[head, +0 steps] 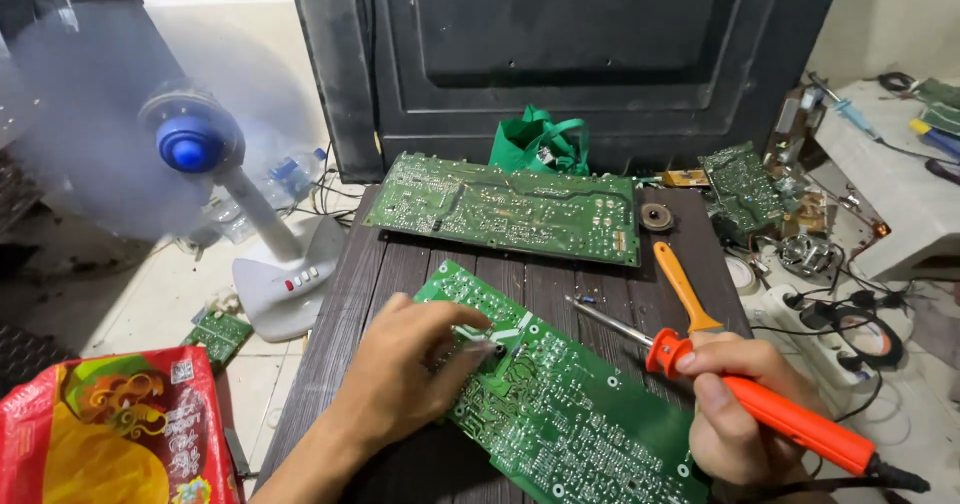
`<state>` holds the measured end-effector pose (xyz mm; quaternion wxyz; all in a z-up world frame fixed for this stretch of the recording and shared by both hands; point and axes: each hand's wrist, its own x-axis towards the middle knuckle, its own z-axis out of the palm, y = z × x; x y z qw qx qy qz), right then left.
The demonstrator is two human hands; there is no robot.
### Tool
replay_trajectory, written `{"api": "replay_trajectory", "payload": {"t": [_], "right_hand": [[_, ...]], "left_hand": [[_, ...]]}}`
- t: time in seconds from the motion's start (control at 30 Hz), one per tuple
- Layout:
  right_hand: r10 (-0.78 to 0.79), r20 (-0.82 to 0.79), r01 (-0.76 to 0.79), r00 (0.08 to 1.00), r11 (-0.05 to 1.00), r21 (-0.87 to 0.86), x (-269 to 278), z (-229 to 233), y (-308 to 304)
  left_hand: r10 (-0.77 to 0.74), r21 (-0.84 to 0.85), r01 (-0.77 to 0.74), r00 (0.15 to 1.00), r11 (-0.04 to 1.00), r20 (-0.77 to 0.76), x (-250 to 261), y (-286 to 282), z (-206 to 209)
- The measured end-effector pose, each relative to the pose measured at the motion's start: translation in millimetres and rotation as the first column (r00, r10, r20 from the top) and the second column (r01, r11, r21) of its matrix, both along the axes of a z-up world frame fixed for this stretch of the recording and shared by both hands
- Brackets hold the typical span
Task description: Soldering components onto a printed circuit board using a soldering iron and solder wire.
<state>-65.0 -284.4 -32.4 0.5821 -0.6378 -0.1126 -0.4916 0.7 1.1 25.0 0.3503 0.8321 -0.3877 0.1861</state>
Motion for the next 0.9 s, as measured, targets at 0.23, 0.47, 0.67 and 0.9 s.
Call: {"api": "replay_trajectory", "payload": {"t": [0.23, 0.47, 0.67, 0.9], "right_hand": [[-0.082, -0.086, 0.076, 0.993, 0.995, -0.066, -4, 3, -1], [0.085, -0.050, -0.091, 0.995, 0.987, -0.133, -9, 16, 4], [0.255, 0.047, -0.242, 0.966, 0.951, -0.191, -7, 29, 8], [0.317, 0.102, -0.294, 0.943, 0.937, -0.189, -6, 35, 7]], "left_hand": [[0.400, -0.072, -0.411, 0.907, 0.909, -0.132, 25, 24, 3], [0.528, 0.187, -0.504, 0.714, 0.843, -0.460, 27, 25, 11], [0.496, 0.180, -0.479, 0.694, 0.859, -0.521, 25, 28, 18], [0.454, 0.225, -0.399, 0.694, 0.889, -0.558, 25, 26, 19]]}}
